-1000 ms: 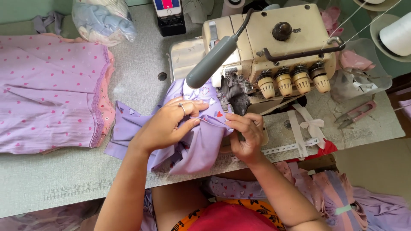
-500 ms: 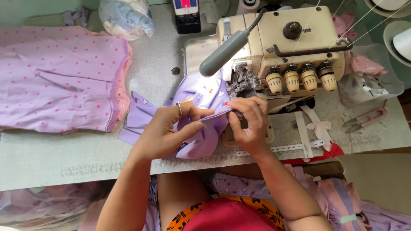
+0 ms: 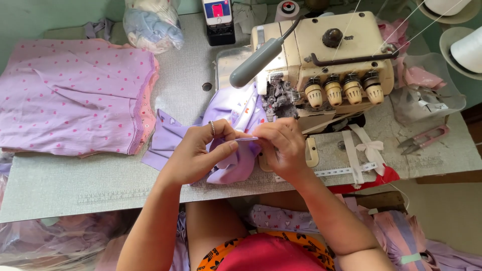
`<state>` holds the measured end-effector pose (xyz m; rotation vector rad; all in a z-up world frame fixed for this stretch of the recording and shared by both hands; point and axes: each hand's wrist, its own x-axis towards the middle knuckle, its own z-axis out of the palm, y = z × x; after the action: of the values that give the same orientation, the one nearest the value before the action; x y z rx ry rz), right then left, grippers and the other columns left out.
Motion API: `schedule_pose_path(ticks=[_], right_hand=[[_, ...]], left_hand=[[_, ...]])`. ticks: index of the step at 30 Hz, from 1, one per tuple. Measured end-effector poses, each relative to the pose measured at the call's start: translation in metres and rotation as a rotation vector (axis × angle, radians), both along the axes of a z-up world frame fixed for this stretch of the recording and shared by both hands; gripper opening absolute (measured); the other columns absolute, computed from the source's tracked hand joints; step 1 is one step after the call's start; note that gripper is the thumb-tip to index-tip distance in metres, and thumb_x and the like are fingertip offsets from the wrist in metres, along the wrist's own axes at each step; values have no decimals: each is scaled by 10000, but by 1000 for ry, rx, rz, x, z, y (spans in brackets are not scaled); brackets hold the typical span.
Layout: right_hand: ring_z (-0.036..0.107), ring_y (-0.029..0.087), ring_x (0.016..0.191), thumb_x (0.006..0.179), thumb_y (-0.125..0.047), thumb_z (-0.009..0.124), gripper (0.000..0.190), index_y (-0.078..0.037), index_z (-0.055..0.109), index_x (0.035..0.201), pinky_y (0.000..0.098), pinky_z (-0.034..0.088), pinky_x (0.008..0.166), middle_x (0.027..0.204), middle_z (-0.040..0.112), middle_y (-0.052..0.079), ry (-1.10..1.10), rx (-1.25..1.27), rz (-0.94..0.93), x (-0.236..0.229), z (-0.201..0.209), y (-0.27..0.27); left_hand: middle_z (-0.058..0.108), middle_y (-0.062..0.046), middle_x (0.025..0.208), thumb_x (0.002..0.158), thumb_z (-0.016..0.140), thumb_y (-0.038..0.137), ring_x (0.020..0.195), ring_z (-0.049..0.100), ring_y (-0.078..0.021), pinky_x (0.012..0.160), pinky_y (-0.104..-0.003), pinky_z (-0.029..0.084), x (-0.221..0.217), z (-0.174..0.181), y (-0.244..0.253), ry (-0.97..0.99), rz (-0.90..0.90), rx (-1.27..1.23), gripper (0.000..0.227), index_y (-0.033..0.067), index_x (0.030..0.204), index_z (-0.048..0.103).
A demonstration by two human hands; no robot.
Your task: A worker is seen folding and aligning purple patterned fabric pieces at a sewing workstation, likely preparing them for the next stage of production.
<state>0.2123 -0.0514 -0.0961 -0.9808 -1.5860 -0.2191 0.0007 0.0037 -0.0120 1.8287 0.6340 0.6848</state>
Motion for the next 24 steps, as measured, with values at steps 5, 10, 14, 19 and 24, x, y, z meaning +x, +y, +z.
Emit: schedule_pose_path(ticks=[5, 10, 14, 19, 24], right_hand=[[654, 222, 692, 969, -171, 708, 97, -120, 791, 971, 349, 565, 694, 885, 753, 28, 49, -17, -20, 4, -30, -20], [711, 248, 710, 947, -137, 726, 62, -81, 753, 944, 359, 590, 692, 917, 762, 63, 118, -62, 1, 6, -38, -43], [736, 248, 722, 914, -124, 756, 51, -73, 756, 920, 363, 602, 670, 927, 781, 71, 131, -101, 3, 11, -43, -48], [728, 261, 688, 935, -133, 731, 80, -61, 755, 908, 353, 594, 654, 895, 779, 88, 146, -59, 64, 12, -40, -45], [703, 267, 685, 931, -128, 736, 76, -60, 757, 905, 359, 581, 642, 905, 778, 99, 144, -23, 78, 14, -44, -39]], left_hand=[[685, -147, 697, 976, 628, 313, 723, 704, -382, 699, -452, 523, 22, -6, 3, 409, 159, 371, 197, 127, 917, 657], [642, -190, 827, 940, 589, 71, 856, 669, -436, 786, -478, 535, 42, -15, -12, 156, -96, 547, 51, 49, 985, 583], [634, -145, 877, 989, 563, 95, 890, 673, -390, 793, -448, 536, 40, -54, -6, 195, -35, 711, 33, 64, 985, 554], [690, -135, 1009, 1006, 542, 77, 1072, 689, -358, 917, -423, 533, 30, -73, -5, 194, 7, 753, 149, 72, 1139, 608], [688, -114, 934, 988, 594, 91, 980, 704, -348, 901, -416, 540, 29, -53, 5, 179, -45, 666, 48, 85, 1035, 599]])
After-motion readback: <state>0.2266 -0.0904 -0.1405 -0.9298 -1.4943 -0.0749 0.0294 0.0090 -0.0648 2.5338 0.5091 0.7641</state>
